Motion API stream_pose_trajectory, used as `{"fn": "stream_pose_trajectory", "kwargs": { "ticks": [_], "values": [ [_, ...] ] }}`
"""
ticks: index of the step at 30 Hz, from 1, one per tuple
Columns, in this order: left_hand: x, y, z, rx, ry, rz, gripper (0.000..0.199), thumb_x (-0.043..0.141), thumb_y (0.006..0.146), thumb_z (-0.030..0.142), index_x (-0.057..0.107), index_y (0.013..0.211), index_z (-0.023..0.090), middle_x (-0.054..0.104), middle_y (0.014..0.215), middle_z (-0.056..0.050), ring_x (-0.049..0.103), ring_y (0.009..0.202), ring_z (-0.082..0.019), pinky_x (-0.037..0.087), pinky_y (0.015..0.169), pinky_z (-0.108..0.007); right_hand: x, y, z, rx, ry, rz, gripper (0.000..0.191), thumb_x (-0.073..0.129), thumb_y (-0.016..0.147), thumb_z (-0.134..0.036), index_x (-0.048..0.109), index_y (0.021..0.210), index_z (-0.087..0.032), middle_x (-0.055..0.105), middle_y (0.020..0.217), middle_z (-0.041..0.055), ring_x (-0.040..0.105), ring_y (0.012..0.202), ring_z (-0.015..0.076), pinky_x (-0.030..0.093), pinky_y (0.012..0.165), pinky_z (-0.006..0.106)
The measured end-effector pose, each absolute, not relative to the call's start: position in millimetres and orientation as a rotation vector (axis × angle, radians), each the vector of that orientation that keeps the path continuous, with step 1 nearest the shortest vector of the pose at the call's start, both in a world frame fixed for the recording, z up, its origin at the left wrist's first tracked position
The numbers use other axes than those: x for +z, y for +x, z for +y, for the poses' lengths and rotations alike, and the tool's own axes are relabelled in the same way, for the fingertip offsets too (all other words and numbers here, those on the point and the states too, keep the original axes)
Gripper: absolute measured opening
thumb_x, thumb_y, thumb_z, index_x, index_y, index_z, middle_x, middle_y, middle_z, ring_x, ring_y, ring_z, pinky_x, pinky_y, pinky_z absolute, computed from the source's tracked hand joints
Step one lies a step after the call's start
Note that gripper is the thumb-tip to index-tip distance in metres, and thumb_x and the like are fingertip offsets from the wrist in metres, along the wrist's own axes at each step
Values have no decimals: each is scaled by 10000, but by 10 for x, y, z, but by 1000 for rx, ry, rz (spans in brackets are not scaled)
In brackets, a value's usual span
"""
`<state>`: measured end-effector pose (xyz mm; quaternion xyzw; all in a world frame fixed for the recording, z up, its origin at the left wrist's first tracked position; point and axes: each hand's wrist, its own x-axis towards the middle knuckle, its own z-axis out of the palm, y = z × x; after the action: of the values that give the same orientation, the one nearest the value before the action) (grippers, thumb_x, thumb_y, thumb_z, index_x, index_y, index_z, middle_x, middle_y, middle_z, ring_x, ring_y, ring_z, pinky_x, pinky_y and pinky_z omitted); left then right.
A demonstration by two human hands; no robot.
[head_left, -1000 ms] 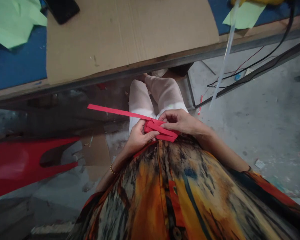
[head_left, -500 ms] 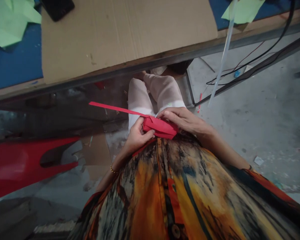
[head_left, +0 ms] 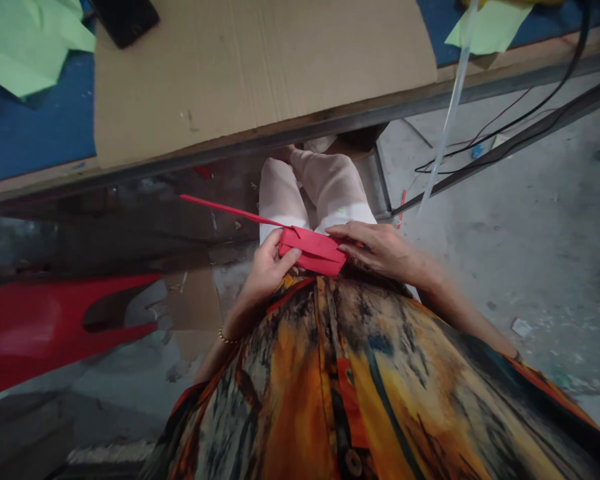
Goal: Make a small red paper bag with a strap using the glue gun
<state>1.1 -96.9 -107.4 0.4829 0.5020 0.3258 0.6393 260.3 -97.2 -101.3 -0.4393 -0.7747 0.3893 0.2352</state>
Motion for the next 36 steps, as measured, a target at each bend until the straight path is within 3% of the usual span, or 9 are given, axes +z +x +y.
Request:
{"fn": "stream_pose_trajectory", "kwargs": {
  "ticks": [9, 16, 20, 23, 26, 29, 32, 36],
  "values": [
    [-1124, -19, -933, 816, 1142, 1161, 469, 850, 785, 428, 686, 1143, 174, 786, 1069, -62, 739, 954, -203, 597, 867, -290, -1170, 2499, -982, 1017, -1370, -1975, 422, 452, 1050, -318, 699, 1381, -225, 830, 1229, 101, 787, 1033, 252, 612, 957, 398],
    [-979, -54, -797, 879, 1157, 1214, 425, 790, 755, 337, 720, 1143, 177, 775, 1096, -63, 709, 1011, -220, 564, 962, -338, -1116, 2500, -923, 1012, -1274, -1914, 394, 558, 1059, -435, 699, 1364, -228, 851, 1093, 95, 808, 938, 252, 651, 870, 388],
    [-827, -164, -631, 775, 1038, 1054, 340, 823, 656, 311, 758, 986, 265, 767, 951, -13, 688, 901, -229, 575, 863, -343, -1142, 2497, -715, 637, -1082, -1938, 314, 537, 1088, -298, 684, 1363, -276, 820, 1135, 97, 815, 899, 231, 677, 822, 359],
    [-617, -243, -356, 734, 1157, 966, 319, 869, 512, 293, 780, 816, 267, 737, 775, -6, 662, 715, -226, 569, 693, -343, -1137, 2388, -309, 179, -951, -1956, 430, 559, 1065, -214, 604, 1480, -315, 770, 1276, 118, 810, 973, 241, 683, 833, 364],
    [-288, -289, -242, 711, 1254, 899, 350, 880, 527, 277, 834, 875, 276, 777, 835, -4, 701, 750, -219, 596, 750, -334, -942, 2255, -26, -133, -889, -1927, 542, 528, 1066, -223, 502, 1602, -306, 738, 1333, 156, 767, 1164, 310, 665, 937, 454],
    [-5, -314, -302, 695, 1301, 847, 334, 873, 564, 257, 853, 897, 266, 790, 871, 12, 717, 789, -197, 591, 809, -305, -774, 2188, 88, -226, -886, -1946, 626, 512, 1059, -246, 412, 1676, -266, 712, 1411, 191, 728, 1241, 351, 623, 985, 521],
    [169, -343, -376, 695, 1364, 814, 305, 796, 639, 254, 862, 935, 278, 785, 880, 41, 737, 815, -194, 574, 830, -315, -755, 2200, 174, -228, -848, -2011, 585, 501, 1028, -221, 504, 1611, -269, 744, 1388, 167, 726, 1256, 347, 589, 1009, 533],
    [254, -401, -366, 694, 1409, 774, 328, 747, 637, 235, 861, 940, 284, 784, 865, 32, 718, 771, -193, 584, 746, -311, -795, 2277, 228, -115, -845, -2045, 404, 506, 998, -212, 729, 1327, -281, 828, 1179, 111, 781, 1089, 307, 593, 918, 488]
  ]
}}
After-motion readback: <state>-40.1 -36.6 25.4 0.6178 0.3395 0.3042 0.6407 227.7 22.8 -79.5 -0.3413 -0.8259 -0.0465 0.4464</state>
